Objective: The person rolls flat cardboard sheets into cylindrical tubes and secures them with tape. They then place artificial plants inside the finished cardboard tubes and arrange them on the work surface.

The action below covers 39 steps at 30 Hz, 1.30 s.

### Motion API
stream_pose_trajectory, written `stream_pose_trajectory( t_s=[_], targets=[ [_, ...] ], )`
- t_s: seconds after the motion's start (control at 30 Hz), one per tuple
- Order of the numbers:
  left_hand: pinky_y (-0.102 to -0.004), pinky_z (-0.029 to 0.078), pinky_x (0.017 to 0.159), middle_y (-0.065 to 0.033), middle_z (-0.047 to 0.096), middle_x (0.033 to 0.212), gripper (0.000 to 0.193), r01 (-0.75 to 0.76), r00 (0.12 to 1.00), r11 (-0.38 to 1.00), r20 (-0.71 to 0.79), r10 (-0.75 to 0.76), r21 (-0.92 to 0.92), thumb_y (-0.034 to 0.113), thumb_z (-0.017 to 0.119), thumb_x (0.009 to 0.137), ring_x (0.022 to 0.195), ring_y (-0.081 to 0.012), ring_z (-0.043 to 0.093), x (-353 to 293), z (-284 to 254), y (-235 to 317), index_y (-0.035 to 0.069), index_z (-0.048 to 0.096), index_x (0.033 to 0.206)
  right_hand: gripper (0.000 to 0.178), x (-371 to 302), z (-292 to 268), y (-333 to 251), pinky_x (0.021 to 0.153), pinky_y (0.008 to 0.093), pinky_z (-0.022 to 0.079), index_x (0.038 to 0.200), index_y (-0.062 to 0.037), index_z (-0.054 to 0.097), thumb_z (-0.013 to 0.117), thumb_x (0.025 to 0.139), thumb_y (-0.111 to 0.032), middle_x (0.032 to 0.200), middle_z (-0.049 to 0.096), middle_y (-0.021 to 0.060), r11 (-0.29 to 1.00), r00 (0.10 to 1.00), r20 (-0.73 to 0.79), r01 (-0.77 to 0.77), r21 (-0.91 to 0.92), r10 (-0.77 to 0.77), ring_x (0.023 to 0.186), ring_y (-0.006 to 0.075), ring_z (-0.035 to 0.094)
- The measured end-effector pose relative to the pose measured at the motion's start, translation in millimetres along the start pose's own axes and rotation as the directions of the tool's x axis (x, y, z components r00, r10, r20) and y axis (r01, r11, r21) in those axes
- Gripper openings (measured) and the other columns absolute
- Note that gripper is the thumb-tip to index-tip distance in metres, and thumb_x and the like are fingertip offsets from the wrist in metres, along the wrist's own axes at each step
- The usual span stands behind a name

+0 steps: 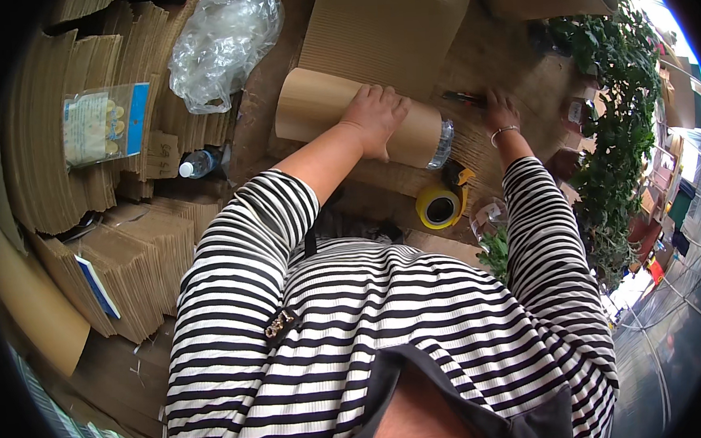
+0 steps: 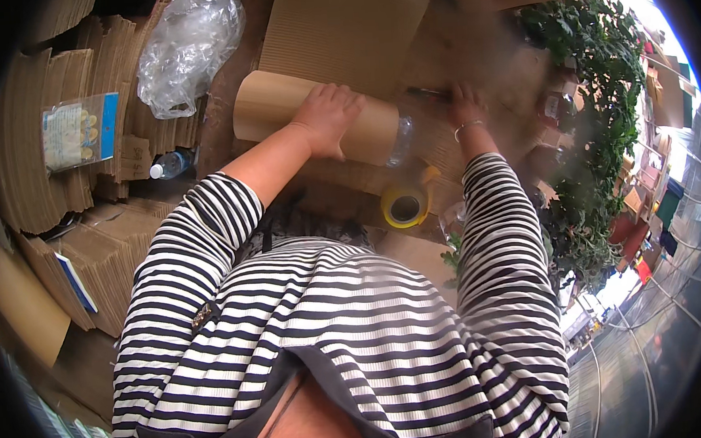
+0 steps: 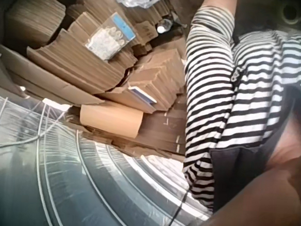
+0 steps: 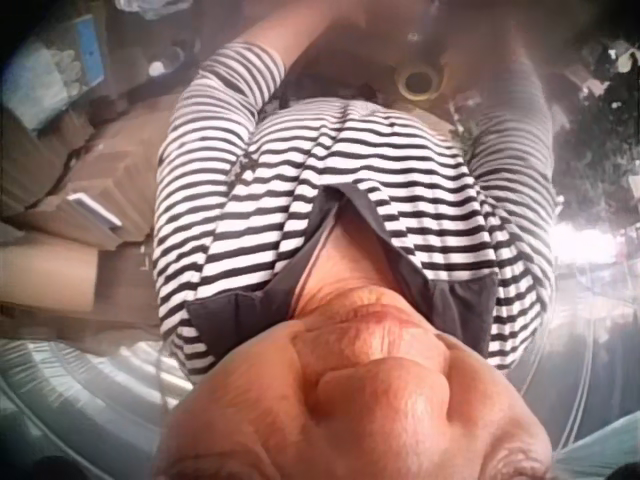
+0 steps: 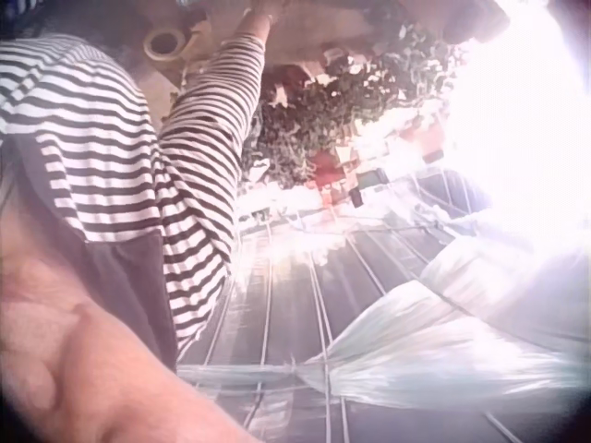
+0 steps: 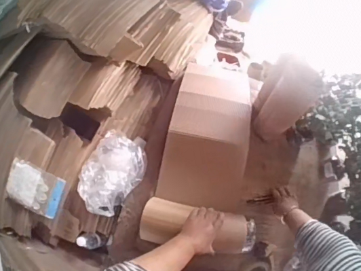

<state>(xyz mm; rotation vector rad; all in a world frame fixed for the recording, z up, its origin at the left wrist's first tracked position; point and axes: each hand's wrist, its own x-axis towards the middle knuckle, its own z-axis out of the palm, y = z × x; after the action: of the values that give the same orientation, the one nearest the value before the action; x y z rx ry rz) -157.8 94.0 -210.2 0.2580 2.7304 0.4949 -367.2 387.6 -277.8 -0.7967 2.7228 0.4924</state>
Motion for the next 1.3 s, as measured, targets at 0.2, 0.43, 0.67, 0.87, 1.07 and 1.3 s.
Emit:
stream_pose_trajectory(
  t_s=[0.2,0.43,0.67,0.87,1.07,1.3],
  targets=[
    [-0.0493,0.028,0.117,-0.0198,0.048,0.144,0.113,0.011,1.000,0.998,-0.028,-0.009,0.059,0.054,0.088,0.059,0.133,-0.0366,0.045,-6,8,4,0.010,0.039,0.151,0.041,-15,28,21,0.092,0.0469,0.050,0.125,-0.0162,0.059,0.068,0.089,-0.033,0.116,0.066,0.0151,0.982,0.989,0.078,-0.133,0.134,0.123,0.115,0.0373,0.060],
    [-0.0499,0.026,0.118,-0.0203,0.043,0.148,0.112,0.020,0.999,0.998,-0.047,-0.017,0.063,0.059,0.084,0.062,0.137,-0.0375,0.039,-16,23,6,0.008,0.038,0.150,0.048,-16,-69,-64,0.084,0.0486,0.053,0.137,-0.0206,0.052,0.065,0.091,-0.030,0.111,0.068,0.0192,0.786,0.970,0.198,-0.014,0.618,-0.138,0.101,0.0398,0.066],
    [-0.0555,0.026,0.116,-0.0180,0.048,0.144,0.087,0.039,0.998,0.999,0.041,-0.039,-0.011,0.045,0.083,0.064,0.139,-0.0391,0.038,-13,25,9,0.012,0.052,0.138,0.057,-1,-148,-209,0.077,0.0440,0.057,0.150,-0.0344,0.043,0.055,0.096,-0.020,0.105,0.071,0.0115,0.783,0.814,0.066,0.528,0.328,-0.577,0.093,0.0330,0.071],
    [-0.0587,0.022,0.119,-0.0155,0.046,0.149,0.080,0.011,0.999,0.999,-0.038,-0.013,-0.032,0.042,0.083,0.066,0.143,-0.0393,0.034,-19,30,10,0.013,0.055,0.135,0.055,11,-146,-241,0.076,0.0433,0.057,0.151,-0.0389,0.041,0.047,0.100,-0.021,0.103,0.070,0.0117,0.751,0.752,0.092,0.625,0.215,-0.652,0.091,0.0299,0.072],
    [-0.0587,0.020,0.120,-0.0176,0.043,0.151,0.084,0.001,0.998,0.999,-0.070,-0.004,-0.047,0.044,0.083,0.066,0.145,-0.0389,0.031,-18,40,8,0.014,0.053,0.139,0.055,15,-148,-257,0.078,0.0426,0.057,0.152,-0.0382,0.040,0.046,0.100,-0.021,0.107,0.071,0.0096,0.723,0.711,0.137,0.661,0.202,-0.689,0.095,0.0287,0.072],
    [-0.0590,0.026,0.115,-0.0177,0.050,0.143,0.078,0.044,0.996,0.998,-0.080,-0.048,-0.052,0.041,0.080,0.069,0.140,-0.0383,0.038,-19,47,10,0.013,0.055,0.137,0.055,21,-152,-272,0.082,0.0399,0.057,0.152,-0.0371,0.040,0.048,0.101,-0.019,0.112,0.071,0.0088,0.721,0.686,0.222,0.659,0.212,-0.693,0.102,0.0272,0.071]
  ],
)
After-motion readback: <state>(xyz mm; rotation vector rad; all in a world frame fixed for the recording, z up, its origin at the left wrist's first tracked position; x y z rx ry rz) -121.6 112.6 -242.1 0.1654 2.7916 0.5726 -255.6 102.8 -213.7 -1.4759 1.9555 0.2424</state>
